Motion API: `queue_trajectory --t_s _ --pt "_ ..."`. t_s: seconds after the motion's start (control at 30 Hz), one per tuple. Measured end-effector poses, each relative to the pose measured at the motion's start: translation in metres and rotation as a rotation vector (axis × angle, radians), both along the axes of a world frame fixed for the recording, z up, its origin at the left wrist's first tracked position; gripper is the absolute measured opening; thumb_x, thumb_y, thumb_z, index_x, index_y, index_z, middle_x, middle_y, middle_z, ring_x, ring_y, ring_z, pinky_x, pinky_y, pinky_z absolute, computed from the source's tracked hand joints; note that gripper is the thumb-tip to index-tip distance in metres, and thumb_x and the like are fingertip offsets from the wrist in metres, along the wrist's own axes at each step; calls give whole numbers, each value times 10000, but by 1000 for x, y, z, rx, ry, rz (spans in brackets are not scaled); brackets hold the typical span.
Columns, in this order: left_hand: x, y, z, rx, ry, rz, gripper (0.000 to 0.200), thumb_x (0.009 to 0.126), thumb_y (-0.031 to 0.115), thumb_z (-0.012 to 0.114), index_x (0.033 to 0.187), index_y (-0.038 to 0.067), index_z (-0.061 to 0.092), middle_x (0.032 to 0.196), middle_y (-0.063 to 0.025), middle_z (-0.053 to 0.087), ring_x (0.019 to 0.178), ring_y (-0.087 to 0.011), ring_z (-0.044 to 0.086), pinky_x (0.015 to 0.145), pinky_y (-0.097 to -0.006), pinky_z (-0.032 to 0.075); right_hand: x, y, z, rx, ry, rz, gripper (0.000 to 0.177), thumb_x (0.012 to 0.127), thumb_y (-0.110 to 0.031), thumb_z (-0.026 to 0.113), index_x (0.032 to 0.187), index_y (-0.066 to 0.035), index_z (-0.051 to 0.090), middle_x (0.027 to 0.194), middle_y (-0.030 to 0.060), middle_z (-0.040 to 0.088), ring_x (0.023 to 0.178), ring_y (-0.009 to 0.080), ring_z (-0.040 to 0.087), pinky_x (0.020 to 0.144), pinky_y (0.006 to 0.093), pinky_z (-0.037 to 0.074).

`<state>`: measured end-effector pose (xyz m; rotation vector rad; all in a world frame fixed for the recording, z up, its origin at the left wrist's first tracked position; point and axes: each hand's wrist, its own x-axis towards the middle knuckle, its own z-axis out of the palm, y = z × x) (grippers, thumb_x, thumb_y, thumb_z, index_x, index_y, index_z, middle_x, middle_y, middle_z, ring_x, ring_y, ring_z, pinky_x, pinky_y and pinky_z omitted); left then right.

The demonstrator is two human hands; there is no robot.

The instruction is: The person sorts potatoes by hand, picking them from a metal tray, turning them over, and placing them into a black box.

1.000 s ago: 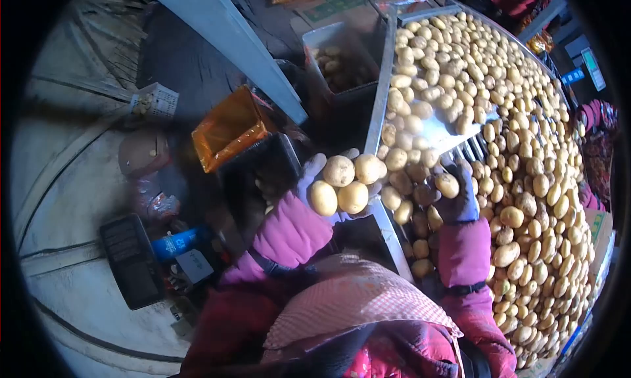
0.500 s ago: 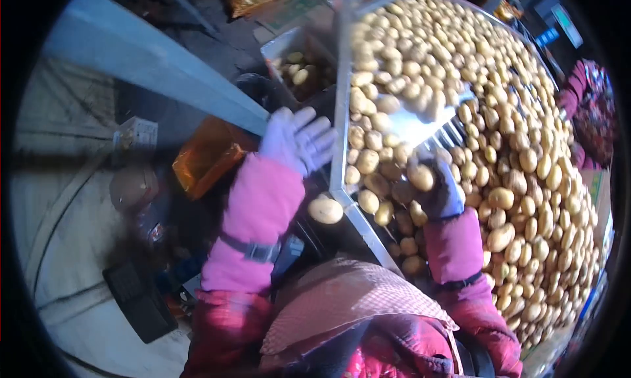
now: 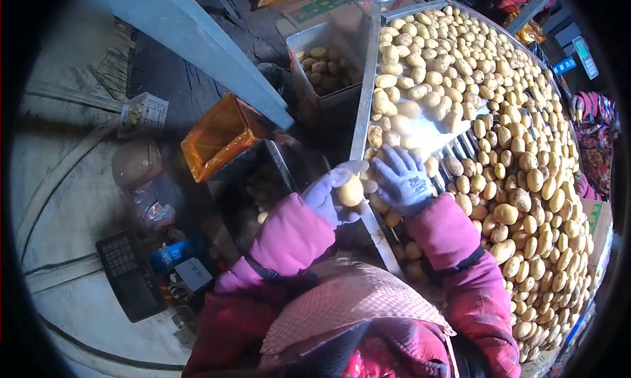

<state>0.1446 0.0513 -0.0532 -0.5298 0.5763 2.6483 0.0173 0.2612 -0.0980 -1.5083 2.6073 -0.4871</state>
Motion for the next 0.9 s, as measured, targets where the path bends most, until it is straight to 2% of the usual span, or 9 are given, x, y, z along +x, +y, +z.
queue_trajectory --t_s 0.1,0.17,0.3,0.37,0.43,0.5,0.67,0.83,0.9 --pt "11 1 12 2 38 70 488 903 389 556 1298 110 492 1124 -161 614 784 -244 655 568 -309 531 -26 -4 14 54 35 -23 704 773 -405 652 1402 -213 399 1450 113 373 1321 343 358 1076 542 271" --pt "14 0 26 -130 -40 169 545 875 453 564 1275 87 505 928 -164 654 555 -212 595 430 -282 443 -74 3 -9 180 0 -80 724 769 -375 661 1416 -215 379 1448 100 379 1330 339 351 1068 531 286" --pt "39 -12 24 -172 -137 294 522 887 464 551 1249 88 544 939 -152 647 676 -228 623 502 -276 483 -94 41 -1 85 180 -351 562 782 -291 666 1310 -172 514 1368 112 491 1283 324 433 1038 504 342" --pt "49 -27 -3 112 -105 336 499 899 459 548 1273 129 552 1188 -172 597 1006 -324 616 726 -398 546 -77 46 17 -36 267 -297 547 765 -270 683 1279 -151 540 1313 148 525 1203 337 503 980 492 409" --pt "57 -25 -6 45 -190 463 519 886 459 578 1297 148 528 1250 -170 572 1087 -374 583 789 -463 530 -39 50 45 -117 76 -69 532 734 -229 701 1236 -119 561 1205 187 562 1050 386 575 874 444 489" --pt "66 -31 -13 170 -129 407 568 876 451 603 1345 160 465 1264 -178 561 1086 -412 575 809 -477 522 19 53 54 15 -109 -29 588 703 -258 723 1254 -144 553 1239 172 534 1169 375 503 944 480 430" --pt "79 -30 -22 222 -30 306 533 888 452 585 1324 158 497 1269 -183 560 1087 -408 580 828 -483 515 66 66 16 91 19 114 593 725 -245 689 1295 -239 525 1379 118 458 1263 312 449 977 527 385" --pt "92 -20 -8 74 -8 152 533 893 479 558 1313 155 508 1274 -186 555 1105 -386 574 813 -493 522 11 86 16 214 136 -358 513 771 -196 638 1274 -190 541 1290 140 538 1190 335 507 950 469 416" --pt "100 -17 -10 81 -49 135 553 893 503 541 1321 156 495 1282 -182 549 1110 -379 571 811 -501 524 44 112 59 32 380 -476 439 804 -193 619 1233 -121 556 1221 159 575 1135 339 538 933 442 430"
